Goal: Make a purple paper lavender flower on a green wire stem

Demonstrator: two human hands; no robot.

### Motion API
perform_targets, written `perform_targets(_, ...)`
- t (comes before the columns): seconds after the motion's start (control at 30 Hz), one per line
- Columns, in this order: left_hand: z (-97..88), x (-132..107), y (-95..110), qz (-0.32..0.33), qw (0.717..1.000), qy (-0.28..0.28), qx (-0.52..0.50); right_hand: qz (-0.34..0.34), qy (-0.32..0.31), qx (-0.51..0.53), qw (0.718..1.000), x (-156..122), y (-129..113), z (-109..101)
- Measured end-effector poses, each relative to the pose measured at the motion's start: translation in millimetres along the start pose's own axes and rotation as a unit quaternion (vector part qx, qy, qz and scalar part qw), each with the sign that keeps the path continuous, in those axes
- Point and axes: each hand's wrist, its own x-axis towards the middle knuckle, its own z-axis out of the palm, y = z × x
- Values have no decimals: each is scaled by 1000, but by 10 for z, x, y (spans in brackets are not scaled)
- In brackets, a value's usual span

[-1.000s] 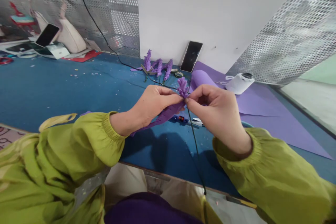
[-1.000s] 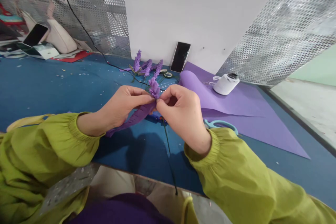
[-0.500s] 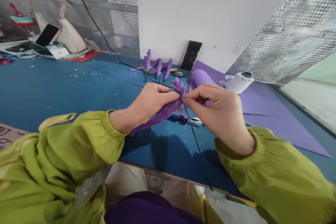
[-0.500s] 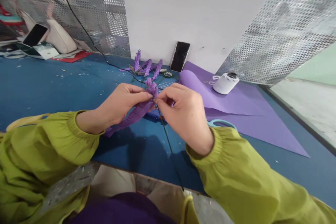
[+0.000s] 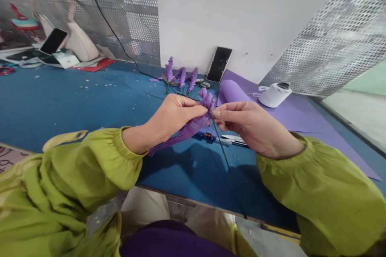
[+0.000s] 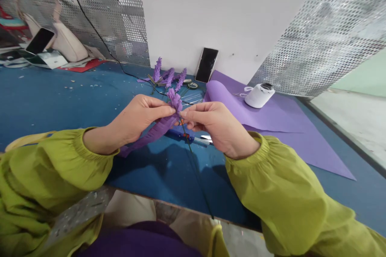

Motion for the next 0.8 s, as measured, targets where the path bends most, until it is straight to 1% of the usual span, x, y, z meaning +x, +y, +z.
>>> perform_targets(0.13, 7, -11, 26, 25, 998, 5, 56, 18, -1, 30, 999, 9, 24, 18)
perform_targets(0.23, 12, -9, 25, 44, 996, 5, 79, 5, 18, 32, 999, 3, 38, 70)
perform_targets(0.3, 15, -3, 19, 41, 997, 1, 69, -8, 29, 33, 999, -2, 41, 105)
perform_targets(0.37, 17, 4, 19, 17, 999, -2, 37, -19, 37, 34, 999, -5, 39, 128)
perform_targets(0.43, 19, 10, 29, -26, 1000, -10, -13, -35, 51, 28, 998, -7, 31, 136)
perform_targets(0.5, 22, 15, 42, -71, 996, -18, -55, -55, 74, 12, 996, -12, 22, 136)
perform_targets(0.57, 25, 18, 47, -99, 991, -25, -83, -73, 101, -12, 992, -19, 18, 136)
perform_targets(0.67, 28, 20, 33, -111, 989, -25, -98, -95, 119, -48, 987, -31, 31, 146)
perform_targets(0.8, 27, 11, 21, -96, 993, -14, -68, -128, 128, -108, 978, -52, 52, 168)
